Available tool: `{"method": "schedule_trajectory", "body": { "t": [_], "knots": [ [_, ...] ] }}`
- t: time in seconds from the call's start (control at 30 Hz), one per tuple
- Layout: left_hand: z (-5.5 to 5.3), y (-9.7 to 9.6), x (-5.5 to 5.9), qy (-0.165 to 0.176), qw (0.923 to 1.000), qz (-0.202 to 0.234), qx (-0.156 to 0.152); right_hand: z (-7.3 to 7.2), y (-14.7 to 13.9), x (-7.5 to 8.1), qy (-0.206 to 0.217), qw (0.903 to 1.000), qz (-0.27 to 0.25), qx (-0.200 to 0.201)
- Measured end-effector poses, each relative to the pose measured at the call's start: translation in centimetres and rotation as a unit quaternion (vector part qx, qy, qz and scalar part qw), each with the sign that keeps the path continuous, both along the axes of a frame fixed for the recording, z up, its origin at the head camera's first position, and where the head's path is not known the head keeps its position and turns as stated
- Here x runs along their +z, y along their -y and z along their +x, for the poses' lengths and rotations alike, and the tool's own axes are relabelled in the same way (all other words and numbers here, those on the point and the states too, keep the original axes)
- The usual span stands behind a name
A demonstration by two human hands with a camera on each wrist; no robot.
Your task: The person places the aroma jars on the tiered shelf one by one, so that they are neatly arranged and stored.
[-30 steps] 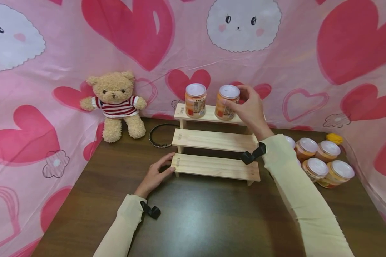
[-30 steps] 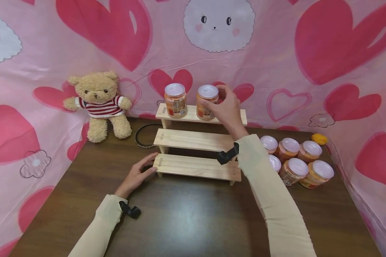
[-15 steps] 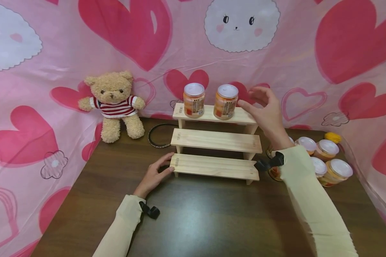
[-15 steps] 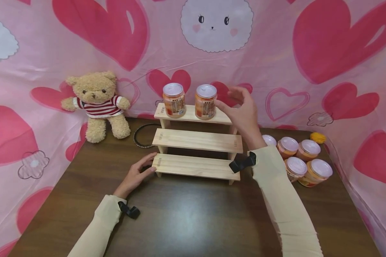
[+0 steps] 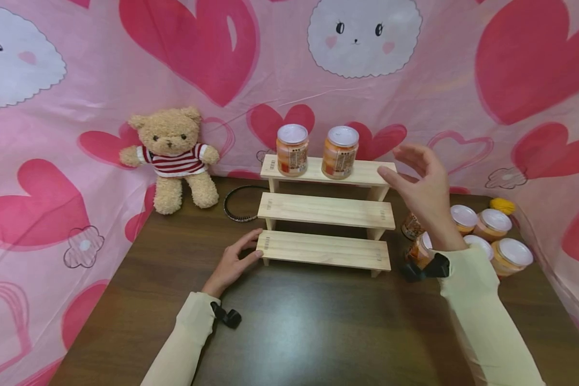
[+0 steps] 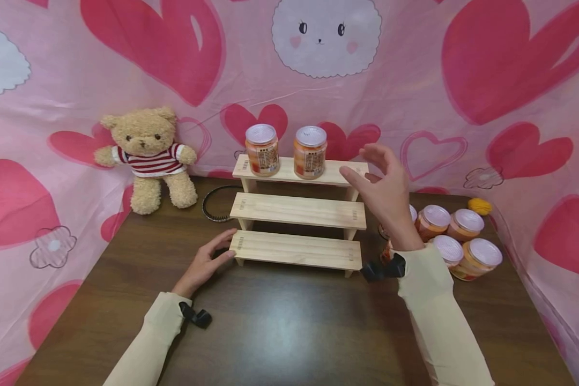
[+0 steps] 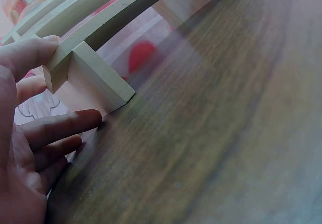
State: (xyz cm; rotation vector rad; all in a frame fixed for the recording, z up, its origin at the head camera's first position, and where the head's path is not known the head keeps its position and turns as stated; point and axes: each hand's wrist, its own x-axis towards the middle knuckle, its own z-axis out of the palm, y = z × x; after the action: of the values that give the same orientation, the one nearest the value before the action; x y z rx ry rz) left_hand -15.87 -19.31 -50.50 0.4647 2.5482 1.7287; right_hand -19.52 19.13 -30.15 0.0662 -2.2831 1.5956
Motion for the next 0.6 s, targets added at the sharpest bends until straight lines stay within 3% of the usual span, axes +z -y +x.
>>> {"method": "schedule_trajectory", "body": {
  "t": [0.33, 0.6],
  "knots": [
    [0.0, -0.1, 0.1, 0.0, 1.0, 0.0, -0.001, 2.4, -2.7, -1.5, -0.031, 0.997, -0.058, -0.04],
    [0.0, -0.1, 0.0, 0.002, 1.0, -0.003, 0.003, 4.2, -5.6, -3.2, -0.062, 0.9798, -0.184, -0.048]
  ]
}}
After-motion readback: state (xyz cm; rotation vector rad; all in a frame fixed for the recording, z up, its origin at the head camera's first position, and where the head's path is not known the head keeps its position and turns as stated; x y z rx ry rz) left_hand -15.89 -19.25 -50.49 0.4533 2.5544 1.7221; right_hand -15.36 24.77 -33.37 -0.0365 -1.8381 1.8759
